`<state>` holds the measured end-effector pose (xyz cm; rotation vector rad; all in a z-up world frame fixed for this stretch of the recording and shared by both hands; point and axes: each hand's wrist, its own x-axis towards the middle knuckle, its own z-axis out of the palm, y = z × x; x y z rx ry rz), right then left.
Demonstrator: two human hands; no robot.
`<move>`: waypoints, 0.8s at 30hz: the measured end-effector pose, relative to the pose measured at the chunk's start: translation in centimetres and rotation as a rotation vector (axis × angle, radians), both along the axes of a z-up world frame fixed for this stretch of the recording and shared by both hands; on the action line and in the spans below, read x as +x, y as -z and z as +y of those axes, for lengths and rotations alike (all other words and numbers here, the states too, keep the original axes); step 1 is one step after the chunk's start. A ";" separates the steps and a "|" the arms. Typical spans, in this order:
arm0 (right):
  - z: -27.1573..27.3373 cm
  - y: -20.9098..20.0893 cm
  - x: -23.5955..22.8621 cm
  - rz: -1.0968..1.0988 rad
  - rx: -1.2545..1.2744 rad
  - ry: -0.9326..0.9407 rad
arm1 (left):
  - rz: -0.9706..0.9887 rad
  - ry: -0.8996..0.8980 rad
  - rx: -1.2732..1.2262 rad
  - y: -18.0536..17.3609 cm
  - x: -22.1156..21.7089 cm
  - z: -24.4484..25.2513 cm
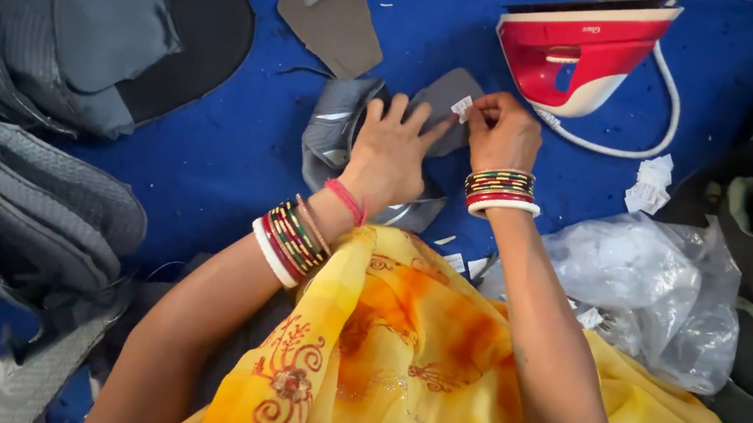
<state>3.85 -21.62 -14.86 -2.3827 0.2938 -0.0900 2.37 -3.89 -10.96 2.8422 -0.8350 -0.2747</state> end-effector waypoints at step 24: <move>-3.7 -13.7 3.1 0.095 0.173 0.061 | 0.042 -0.085 0.004 -0.2 -0.1 -0.8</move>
